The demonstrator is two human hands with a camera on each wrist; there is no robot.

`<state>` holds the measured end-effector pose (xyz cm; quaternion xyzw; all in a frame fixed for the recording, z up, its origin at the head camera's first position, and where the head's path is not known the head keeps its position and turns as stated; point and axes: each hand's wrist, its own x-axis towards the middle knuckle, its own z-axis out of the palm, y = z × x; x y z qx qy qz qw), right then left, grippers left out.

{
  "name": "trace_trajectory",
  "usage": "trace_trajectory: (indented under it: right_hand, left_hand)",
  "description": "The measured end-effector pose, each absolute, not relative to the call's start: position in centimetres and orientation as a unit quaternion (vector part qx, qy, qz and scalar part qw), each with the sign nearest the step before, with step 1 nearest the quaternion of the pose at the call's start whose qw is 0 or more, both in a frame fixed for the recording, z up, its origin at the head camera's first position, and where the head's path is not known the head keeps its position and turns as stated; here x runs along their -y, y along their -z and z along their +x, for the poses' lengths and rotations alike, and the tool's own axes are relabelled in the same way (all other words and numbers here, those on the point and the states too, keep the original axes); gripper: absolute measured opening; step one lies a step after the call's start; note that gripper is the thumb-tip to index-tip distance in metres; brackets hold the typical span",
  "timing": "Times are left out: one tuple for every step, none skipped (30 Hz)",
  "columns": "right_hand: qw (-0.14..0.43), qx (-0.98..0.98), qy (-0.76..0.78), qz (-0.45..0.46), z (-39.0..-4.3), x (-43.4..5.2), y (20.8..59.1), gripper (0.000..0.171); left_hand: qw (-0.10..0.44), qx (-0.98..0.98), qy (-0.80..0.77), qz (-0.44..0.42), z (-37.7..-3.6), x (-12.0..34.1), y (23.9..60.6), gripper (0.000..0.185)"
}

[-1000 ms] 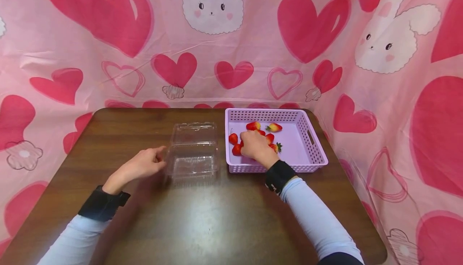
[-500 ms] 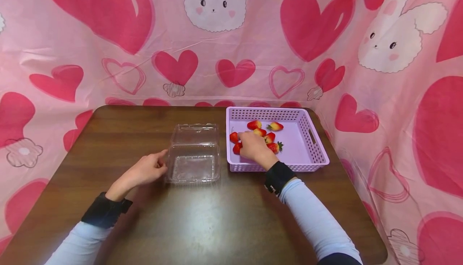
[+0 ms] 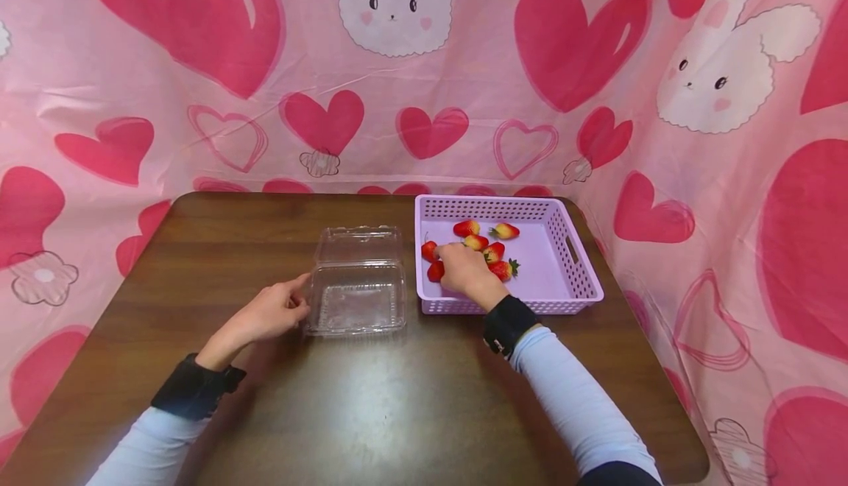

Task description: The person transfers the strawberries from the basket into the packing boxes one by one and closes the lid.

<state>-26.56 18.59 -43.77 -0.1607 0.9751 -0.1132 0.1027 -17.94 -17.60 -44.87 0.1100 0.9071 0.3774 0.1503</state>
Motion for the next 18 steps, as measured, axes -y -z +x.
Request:
trace_trajectory:
  right_hand:
    - [0.103, -0.975, 0.113, -0.159, -26.56, -18.61, 43.80, 0.055]
    - [0.104, -0.975, 0.115, -0.157, -26.54, -18.62, 43.84, 0.055]
    - [0.105, -0.976, 0.116, -0.154, -26.51, -18.62, 43.86, 0.056]
    - [0.105, -0.976, 0.116, -0.153, -26.48, -18.61, 43.92, 0.055]
    - [0.105, -0.976, 0.116, -0.153, -26.46, -18.61, 43.98, 0.055]
    - [0.105, -0.976, 0.116, -0.154, -26.44, -18.58, 44.04, 0.054]
    - [0.104, -0.976, 0.116, -0.153, -26.42, -18.53, 44.08, 0.053]
    - [0.104, -0.976, 0.117, -0.153, -26.39, -18.49, 44.10, 0.051]
    - [0.103, -0.976, 0.116, -0.154, -26.37, -18.45, 44.12, 0.050]
    - [0.102, -0.976, 0.115, -0.157, -26.38, -18.43, 44.13, 0.049]
    - [0.103, -0.975, 0.116, -0.158, -26.39, -18.40, 44.11, 0.048]
    - [0.104, -0.975, 0.117, -0.158, -26.39, -18.38, 44.11, 0.049]
    - [0.105, -0.975, 0.119, -0.157, -26.38, -18.36, 44.10, 0.048]
    - [0.106, -0.975, 0.119, -0.156, -26.39, -18.35, 44.10, 0.049]
    - [0.107, -0.975, 0.119, -0.154, -26.41, -18.36, 44.11, 0.050]
    - [0.108, -0.975, 0.119, -0.152, -26.44, -18.38, 44.11, 0.050]
    - [0.109, -0.975, 0.119, -0.150, -26.45, -18.38, 44.11, 0.051]
    - [0.109, -0.976, 0.119, -0.149, -26.47, -18.39, 44.13, 0.052]
  left_hand:
    - [0.149, -0.907, -0.378, 0.110, -17.94, 17.57, 44.87, 0.070]
    - [0.148, -0.907, -0.378, 0.110, -17.91, 17.52, 44.84, 0.071]
    - [0.147, -0.907, -0.379, 0.111, -17.90, 17.48, 44.84, 0.071]
    - [0.146, -0.906, -0.380, 0.112, -17.87, 17.43, 44.87, 0.071]
    - [0.146, -0.906, -0.381, 0.112, -17.85, 17.40, 44.88, 0.071]
    - [0.145, -0.906, -0.382, 0.111, -17.84, 17.37, 44.92, 0.071]
    - [0.144, -0.906, -0.381, 0.113, -17.84, 17.35, 44.94, 0.071]
    - [0.143, -0.906, -0.381, 0.113, -17.85, 17.32, 44.95, 0.071]
    - [0.142, -0.907, -0.381, 0.114, -17.87, 17.30, 44.97, 0.071]
    - [0.142, -0.907, -0.380, 0.114, -17.88, 17.27, 44.97, 0.071]
    - [0.141, -0.907, -0.379, 0.115, -17.91, 17.26, 44.96, 0.071]
    - [0.142, -0.907, -0.379, 0.115, -17.93, 17.26, 44.95, 0.071]
    - [0.141, -0.907, -0.378, 0.116, -17.95, 17.24, 44.93, 0.071]
    - [0.141, -0.907, -0.379, 0.116, -17.97, 17.23, 44.90, 0.071]
    - [0.142, -0.907, -0.380, 0.116, -17.97, 17.21, 44.88, 0.071]
    - [0.144, -0.905, -0.382, 0.117, -17.98, 17.22, 44.86, 0.071]
    - [0.145, -0.904, -0.384, 0.118, -17.98, 17.22, 44.86, 0.071]
    - [0.145, -0.904, -0.385, 0.118, -17.99, 17.21, 44.86, 0.071]
